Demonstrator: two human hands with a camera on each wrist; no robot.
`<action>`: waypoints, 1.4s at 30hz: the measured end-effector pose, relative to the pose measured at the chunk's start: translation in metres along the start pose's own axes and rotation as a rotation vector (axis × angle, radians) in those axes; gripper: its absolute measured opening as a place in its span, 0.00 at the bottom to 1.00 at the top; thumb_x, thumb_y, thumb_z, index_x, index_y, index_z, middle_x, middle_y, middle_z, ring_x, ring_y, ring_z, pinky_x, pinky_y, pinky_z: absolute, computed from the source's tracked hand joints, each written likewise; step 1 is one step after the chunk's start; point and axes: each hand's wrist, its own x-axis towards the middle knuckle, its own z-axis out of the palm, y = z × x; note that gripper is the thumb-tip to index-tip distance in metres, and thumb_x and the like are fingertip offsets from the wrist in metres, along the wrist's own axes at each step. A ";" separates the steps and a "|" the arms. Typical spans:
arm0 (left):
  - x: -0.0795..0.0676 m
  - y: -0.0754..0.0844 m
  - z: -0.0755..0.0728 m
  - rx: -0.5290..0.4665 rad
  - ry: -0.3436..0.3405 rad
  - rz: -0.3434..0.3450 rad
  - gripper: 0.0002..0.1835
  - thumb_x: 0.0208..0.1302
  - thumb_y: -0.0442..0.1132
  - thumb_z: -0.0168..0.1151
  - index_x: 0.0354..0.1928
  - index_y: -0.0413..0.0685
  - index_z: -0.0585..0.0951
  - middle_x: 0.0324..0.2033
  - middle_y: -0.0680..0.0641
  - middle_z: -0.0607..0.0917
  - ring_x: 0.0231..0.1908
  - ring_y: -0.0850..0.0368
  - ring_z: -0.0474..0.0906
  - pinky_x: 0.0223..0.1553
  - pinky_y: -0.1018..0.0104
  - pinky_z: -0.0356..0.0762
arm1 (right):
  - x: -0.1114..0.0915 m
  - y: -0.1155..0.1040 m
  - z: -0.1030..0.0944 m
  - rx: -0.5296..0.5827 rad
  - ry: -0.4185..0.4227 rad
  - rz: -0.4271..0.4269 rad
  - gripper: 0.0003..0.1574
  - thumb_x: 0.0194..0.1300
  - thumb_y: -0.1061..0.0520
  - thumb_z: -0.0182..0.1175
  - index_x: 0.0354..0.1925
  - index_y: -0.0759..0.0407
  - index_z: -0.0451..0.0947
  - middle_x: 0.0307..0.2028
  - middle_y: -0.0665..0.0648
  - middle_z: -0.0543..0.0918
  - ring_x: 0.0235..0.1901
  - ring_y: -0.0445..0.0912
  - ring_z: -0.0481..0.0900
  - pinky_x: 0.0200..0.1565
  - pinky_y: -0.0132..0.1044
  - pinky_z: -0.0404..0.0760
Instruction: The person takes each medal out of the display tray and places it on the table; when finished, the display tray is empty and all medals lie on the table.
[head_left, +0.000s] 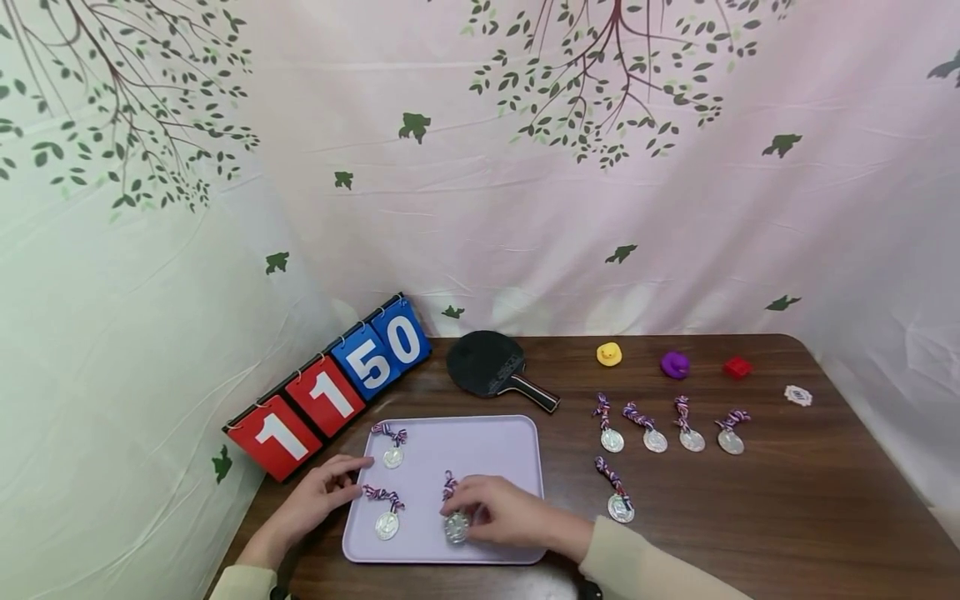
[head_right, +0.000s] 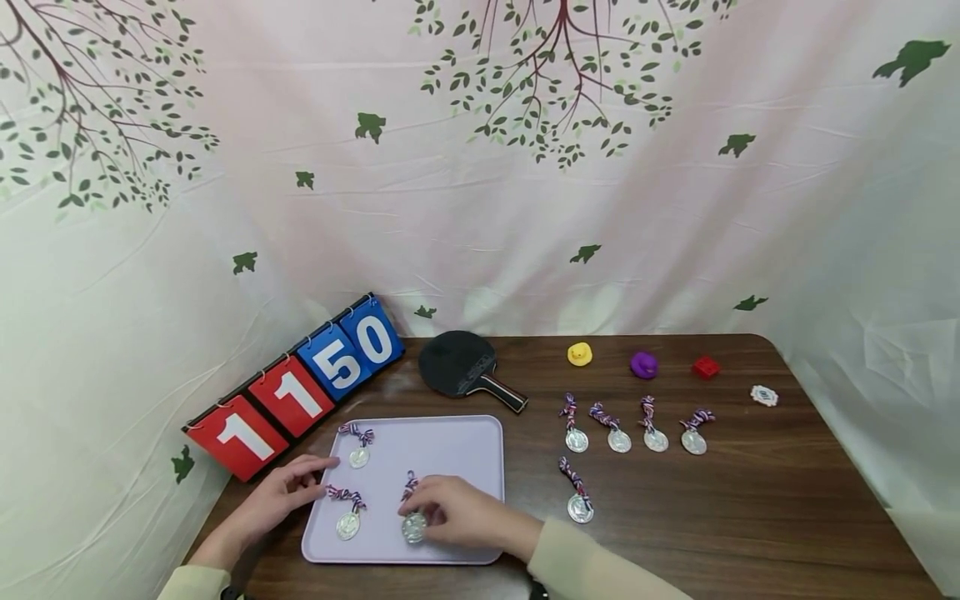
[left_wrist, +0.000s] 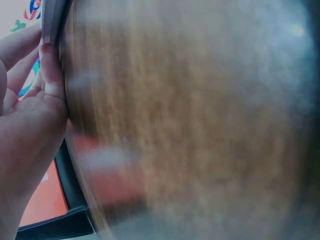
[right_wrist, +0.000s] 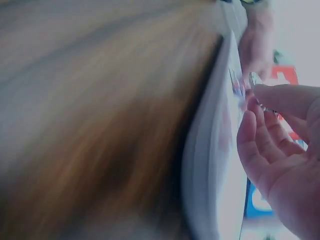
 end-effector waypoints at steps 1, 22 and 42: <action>0.000 0.000 0.000 -0.002 0.000 -0.001 0.22 0.58 0.45 0.67 0.56 0.68 0.79 0.48 0.50 0.76 0.41 0.50 0.71 0.37 0.66 0.74 | -0.007 0.002 -0.005 0.023 0.024 -0.012 0.26 0.51 0.69 0.67 0.51 0.57 0.80 0.45 0.51 0.80 0.36 0.40 0.78 0.34 0.28 0.78; -0.002 0.004 0.000 -0.025 -0.009 -0.007 0.22 0.59 0.44 0.67 0.57 0.62 0.79 0.51 0.48 0.75 0.41 0.50 0.70 0.37 0.66 0.74 | -0.175 0.046 -0.102 -0.097 0.371 0.044 0.25 0.53 0.65 0.70 0.52 0.59 0.78 0.48 0.56 0.79 0.38 0.43 0.78 0.30 0.33 0.79; 0.000 0.003 0.001 -0.003 -0.003 -0.017 0.23 0.59 0.46 0.67 0.57 0.66 0.78 0.50 0.50 0.75 0.41 0.50 0.72 0.38 0.65 0.75 | -0.227 0.058 -0.123 -0.490 0.379 0.268 0.26 0.47 0.68 0.71 0.46 0.51 0.82 0.43 0.44 0.80 0.40 0.38 0.77 0.39 0.24 0.73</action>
